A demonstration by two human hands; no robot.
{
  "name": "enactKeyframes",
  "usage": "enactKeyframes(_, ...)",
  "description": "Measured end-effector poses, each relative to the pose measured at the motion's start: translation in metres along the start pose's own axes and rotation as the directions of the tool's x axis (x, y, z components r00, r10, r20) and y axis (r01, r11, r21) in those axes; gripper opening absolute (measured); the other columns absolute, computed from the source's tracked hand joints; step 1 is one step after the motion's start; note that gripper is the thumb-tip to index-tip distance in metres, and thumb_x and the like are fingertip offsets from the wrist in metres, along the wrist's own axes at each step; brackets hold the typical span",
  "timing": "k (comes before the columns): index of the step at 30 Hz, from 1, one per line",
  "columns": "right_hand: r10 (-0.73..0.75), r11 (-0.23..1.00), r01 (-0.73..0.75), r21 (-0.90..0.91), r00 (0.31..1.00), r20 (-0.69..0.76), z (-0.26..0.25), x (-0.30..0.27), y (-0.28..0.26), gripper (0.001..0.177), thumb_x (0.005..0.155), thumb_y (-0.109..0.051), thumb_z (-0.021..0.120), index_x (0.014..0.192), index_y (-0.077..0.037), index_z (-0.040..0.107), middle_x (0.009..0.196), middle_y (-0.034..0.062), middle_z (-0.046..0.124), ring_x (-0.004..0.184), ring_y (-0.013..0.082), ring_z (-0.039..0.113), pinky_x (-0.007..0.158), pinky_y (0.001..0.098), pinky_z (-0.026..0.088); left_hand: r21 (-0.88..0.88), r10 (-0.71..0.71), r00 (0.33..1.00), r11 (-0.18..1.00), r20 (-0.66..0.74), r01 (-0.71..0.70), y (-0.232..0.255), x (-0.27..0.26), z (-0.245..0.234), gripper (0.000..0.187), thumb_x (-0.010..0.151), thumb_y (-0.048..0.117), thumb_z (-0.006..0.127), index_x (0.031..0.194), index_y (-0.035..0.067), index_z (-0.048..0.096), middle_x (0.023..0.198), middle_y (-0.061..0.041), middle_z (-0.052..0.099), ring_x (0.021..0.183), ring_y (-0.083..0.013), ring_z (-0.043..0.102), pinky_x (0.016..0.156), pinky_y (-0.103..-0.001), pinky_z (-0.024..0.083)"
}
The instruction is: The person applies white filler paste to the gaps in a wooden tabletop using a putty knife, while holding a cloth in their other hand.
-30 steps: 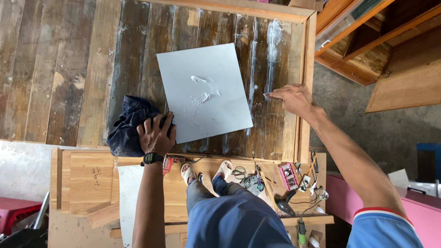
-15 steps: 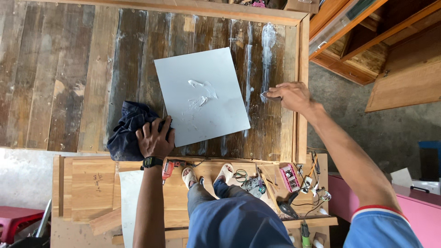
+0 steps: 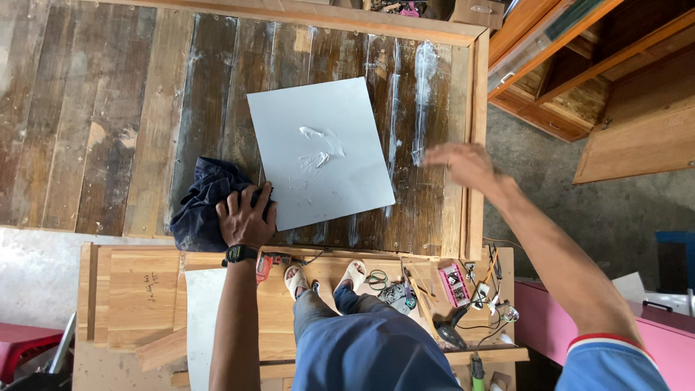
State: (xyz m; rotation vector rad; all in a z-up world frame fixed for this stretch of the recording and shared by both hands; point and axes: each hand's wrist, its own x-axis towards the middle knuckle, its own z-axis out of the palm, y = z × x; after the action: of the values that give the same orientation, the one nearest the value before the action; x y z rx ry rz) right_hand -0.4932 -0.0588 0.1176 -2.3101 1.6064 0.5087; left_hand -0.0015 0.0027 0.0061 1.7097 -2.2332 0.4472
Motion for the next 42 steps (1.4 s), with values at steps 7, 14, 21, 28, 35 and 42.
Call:
enactKeyframes(7,0.107,0.977,-0.085,0.197,0.989,-0.105,-0.007,0.039,0.012,0.061,0.090,0.012,0.056,0.128,-0.033,0.072,0.130,0.0000,0.074,0.114,0.0271,0.071,0.094,0.0407,0.055,0.004,0.014,1.000,1.000,-0.002,-0.014,0.000,0.002,-0.003,0.041,0.109,0.048,0.050,0.145,0.034,0.064,0.127,-0.005,0.060,0.117,-0.0289,0.054,0.094,-0.050,0.041)
enactKeyframes(14,0.037,0.986,-0.041,0.158,0.999,0.031,-0.026,0.040,-0.007,0.042,0.094,0.006,0.064,0.125,-0.019,0.075,0.123,0.0083,0.077,0.091,0.0245,0.077,0.106,0.0452,0.050,-0.006,-0.003,1.000,1.000,0.003,0.003,0.000,0.002,-0.002,0.042,0.101,0.052,0.060,0.139,0.037,0.068,0.123,-0.003,0.060,0.115,-0.0292,0.054,0.094,-0.051,0.040)
enactKeyframes(21,-0.042,0.993,0.027,0.117,0.991,0.129,-0.052,0.020,-0.016,0.045,0.090,0.014,0.060,0.120,-0.015,0.076,0.124,0.0108,0.075,0.103,0.0281,0.076,0.107,0.0449,0.051,-0.010,-0.008,1.000,1.000,-0.020,0.008,0.001,0.001,-0.002,0.041,0.106,0.049,0.053,0.143,0.036,0.065,0.126,-0.004,0.059,0.116,-0.0291,0.054,0.093,-0.049,0.041)
enactKeyframes(28,0.102,0.993,-0.091,0.080,0.984,-0.146,-0.029,0.037,-0.019,0.047,0.094,0.007,0.058,0.122,-0.027,0.075,0.120,0.0014,0.078,0.091,0.0168,0.076,0.084,0.0315,0.057,-0.014,-0.003,0.999,1.000,-0.045,0.003,0.001,0.002,-0.002,0.042,0.110,0.050,0.047,0.145,0.036,0.063,0.127,-0.004,0.060,0.119,-0.0289,0.054,0.094,-0.050,0.042)
enactKeyframes(35,0.059,0.994,-0.073,0.080,0.984,0.168,-0.061,0.000,-0.032,0.046,0.093,0.011,0.057,0.123,-0.019,0.075,0.125,0.0114,0.076,0.094,0.0196,0.076,0.113,0.0424,0.048,-0.006,0.006,1.000,1.000,-0.020,-0.006,-0.002,-0.004,0.006,0.042,0.107,0.051,0.052,0.143,0.035,0.066,0.126,-0.004,0.060,0.116,-0.0290,0.054,0.093,-0.050,0.042)
enactKeyframes(42,0.195,0.978,-0.188,0.094,0.979,-0.064,-0.018,0.043,-0.003,0.052,0.092,0.009,0.060,0.130,-0.024,0.072,0.120,0.0099,0.077,0.097,0.0238,0.077,0.106,0.0434,0.053,0.002,0.003,0.999,1.000,-0.034,-0.003,-0.001,-0.002,0.004,0.042,0.108,0.050,0.049,0.144,0.035,0.064,0.127,-0.004,0.059,0.117,-0.0289,0.054,0.094,-0.050,0.041)
